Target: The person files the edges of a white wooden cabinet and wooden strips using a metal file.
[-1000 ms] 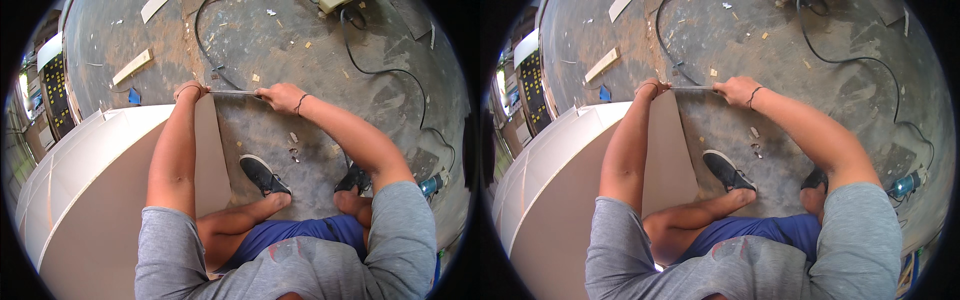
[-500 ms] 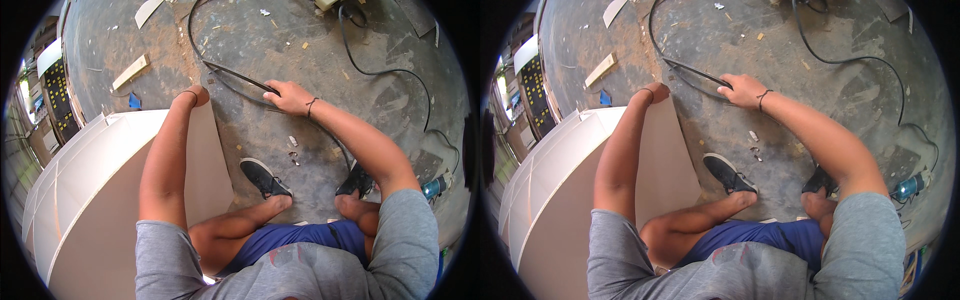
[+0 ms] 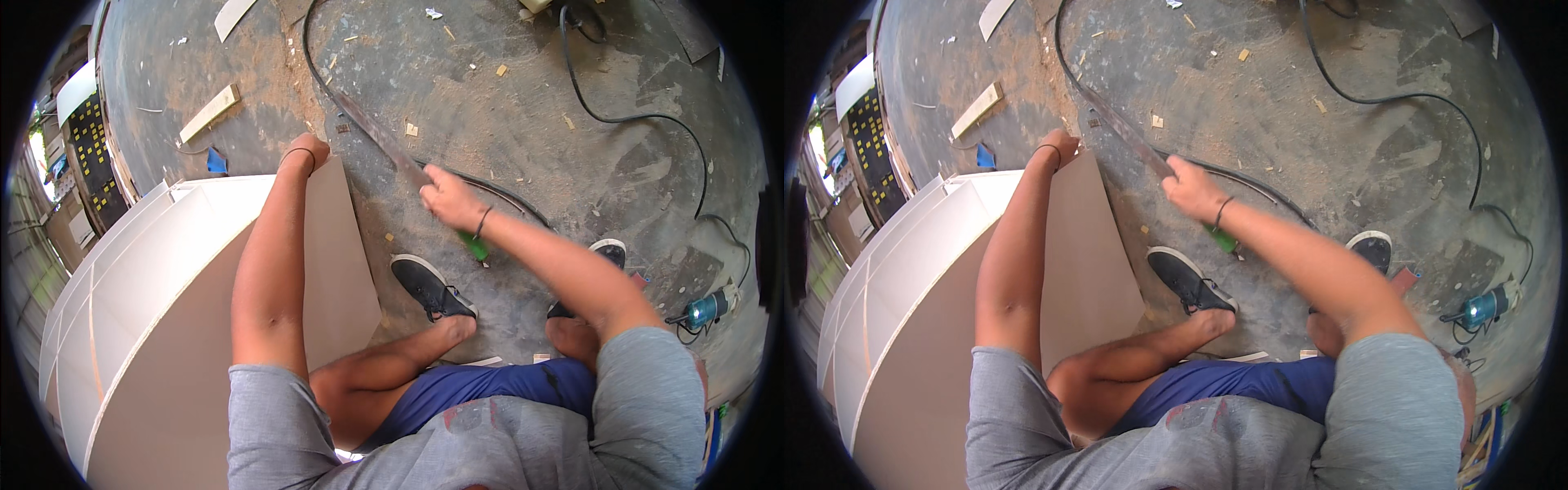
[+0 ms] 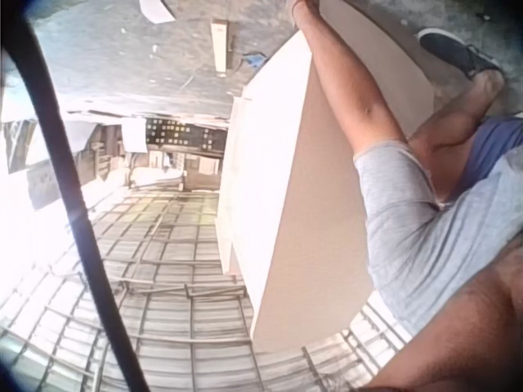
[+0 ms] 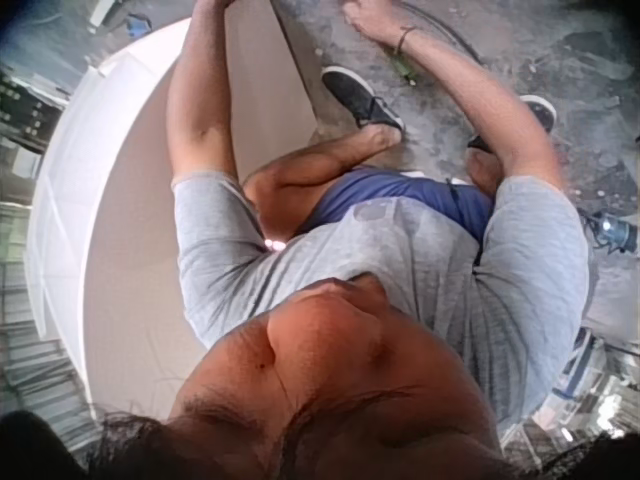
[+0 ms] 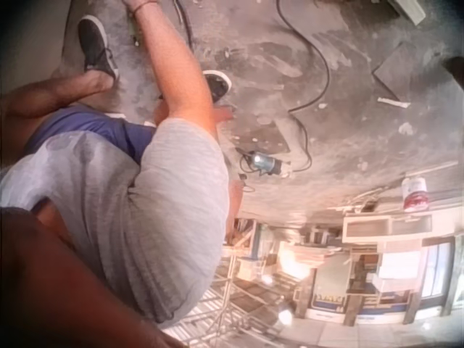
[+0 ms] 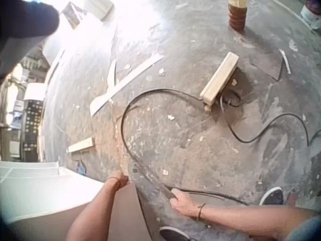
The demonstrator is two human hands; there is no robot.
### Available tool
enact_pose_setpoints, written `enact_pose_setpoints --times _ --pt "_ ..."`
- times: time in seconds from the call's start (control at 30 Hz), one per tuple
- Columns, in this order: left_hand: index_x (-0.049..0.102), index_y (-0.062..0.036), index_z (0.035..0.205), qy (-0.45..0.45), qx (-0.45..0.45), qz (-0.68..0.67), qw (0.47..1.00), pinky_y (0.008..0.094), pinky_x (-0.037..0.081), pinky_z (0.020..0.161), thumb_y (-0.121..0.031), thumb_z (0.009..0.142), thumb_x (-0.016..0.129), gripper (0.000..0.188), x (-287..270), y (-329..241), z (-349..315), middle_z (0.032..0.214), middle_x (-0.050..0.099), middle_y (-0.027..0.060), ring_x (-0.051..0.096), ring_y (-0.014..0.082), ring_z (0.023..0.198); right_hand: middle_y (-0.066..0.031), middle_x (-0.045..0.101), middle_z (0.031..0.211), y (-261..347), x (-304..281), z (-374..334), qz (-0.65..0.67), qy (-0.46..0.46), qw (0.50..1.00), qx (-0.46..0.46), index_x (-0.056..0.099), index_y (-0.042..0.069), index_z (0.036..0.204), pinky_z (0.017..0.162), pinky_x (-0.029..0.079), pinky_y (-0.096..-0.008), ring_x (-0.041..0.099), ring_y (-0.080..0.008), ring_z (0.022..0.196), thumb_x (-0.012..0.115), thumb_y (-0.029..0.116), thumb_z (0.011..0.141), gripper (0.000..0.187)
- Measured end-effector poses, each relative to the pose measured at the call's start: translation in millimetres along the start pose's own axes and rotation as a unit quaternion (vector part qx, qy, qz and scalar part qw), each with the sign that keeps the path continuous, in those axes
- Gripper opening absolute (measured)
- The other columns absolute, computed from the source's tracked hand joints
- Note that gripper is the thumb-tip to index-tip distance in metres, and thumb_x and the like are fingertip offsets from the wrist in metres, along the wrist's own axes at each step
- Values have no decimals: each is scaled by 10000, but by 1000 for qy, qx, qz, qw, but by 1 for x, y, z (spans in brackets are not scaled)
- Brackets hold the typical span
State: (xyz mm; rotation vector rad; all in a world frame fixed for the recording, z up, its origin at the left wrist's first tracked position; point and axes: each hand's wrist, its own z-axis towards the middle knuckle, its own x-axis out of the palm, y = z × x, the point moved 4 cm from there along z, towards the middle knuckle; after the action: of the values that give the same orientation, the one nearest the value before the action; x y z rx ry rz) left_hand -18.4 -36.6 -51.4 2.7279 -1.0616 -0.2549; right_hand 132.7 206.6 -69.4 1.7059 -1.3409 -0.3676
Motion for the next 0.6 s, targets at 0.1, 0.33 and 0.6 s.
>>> enact_pose_setpoints --times 0.1,0.33,0.6 --pt "609 1 1059 -28 -120 -210 970 384 442 878 -429 811 517 505 -12 -24 -24 1121 579 192 558 319 1056 -275 554 765 -13 37 -13 -25 -97 995 5 449 11 946 643 431 -474 535 -468 723 478 285 869 286" --pt "604 43 1040 -26 -169 -259 951 380 434 883 -545 694 617 683 -32 -47 -62 1073 581 256 560 335 1038 -278 562 747 -29 72 -9 75 -98 991 49 438 23 966 636 411 -507 531 -476 758 480 282 875 278" --pt "640 38 954 -61 -97 -242 964 374 483 794 -698 562 639 834 -19 -44 -51 974 630 217 613 323 938 -292 557 715 -46 74 -21 -58 -54 996 27 429 42 991 625 408 -552 533 -484 717 464 270 882 255"
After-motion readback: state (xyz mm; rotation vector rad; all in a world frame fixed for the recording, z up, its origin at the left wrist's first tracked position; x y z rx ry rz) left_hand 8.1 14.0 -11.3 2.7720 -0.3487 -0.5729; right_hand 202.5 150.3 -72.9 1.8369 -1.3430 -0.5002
